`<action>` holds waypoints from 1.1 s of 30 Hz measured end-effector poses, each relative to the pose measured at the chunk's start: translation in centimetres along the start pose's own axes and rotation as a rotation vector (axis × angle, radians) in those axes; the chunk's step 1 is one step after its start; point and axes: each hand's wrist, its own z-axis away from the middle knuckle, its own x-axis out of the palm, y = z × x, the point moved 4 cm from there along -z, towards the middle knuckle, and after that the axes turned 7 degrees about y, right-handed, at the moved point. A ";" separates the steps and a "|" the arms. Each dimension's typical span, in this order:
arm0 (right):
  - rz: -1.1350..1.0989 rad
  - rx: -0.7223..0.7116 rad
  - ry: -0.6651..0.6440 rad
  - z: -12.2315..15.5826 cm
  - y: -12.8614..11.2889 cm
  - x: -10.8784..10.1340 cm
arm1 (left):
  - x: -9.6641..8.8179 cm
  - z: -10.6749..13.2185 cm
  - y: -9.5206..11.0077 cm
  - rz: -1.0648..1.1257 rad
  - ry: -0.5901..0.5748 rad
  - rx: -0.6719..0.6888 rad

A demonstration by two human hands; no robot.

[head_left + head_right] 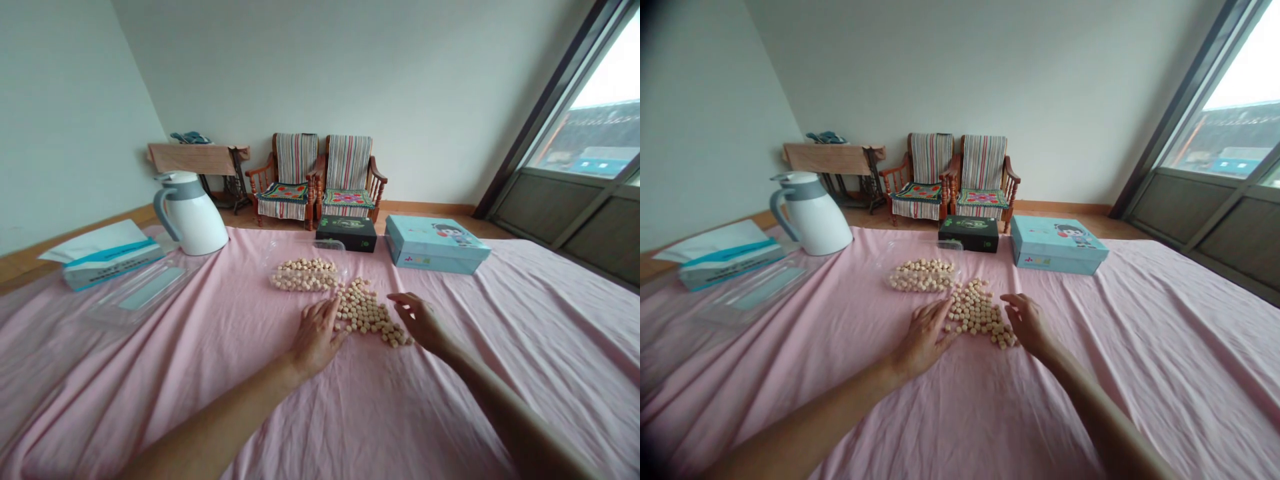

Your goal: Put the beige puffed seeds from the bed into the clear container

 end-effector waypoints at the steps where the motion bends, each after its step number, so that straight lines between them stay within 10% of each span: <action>1: 0.008 -0.017 -0.003 -0.2 -0.1 0.6 | 0.0 0.0 0.0 0.002 -0.002 0.008; 16: 0.142 -0.177 -0.230 -7.8 -4.4 7.5 | -1.0 -0.3 0.8 0.164 -0.015 0.031; 23: 0.029 -0.287 -0.329 -5.8 -4.2 6.0 | -1.6 -0.5 0.1 0.122 0.006 -0.054; 33: 0.074 0.200 0.328 -4.3 5.9 1.8 | -1.7 -0.6 0.4 0.131 -0.003 -0.046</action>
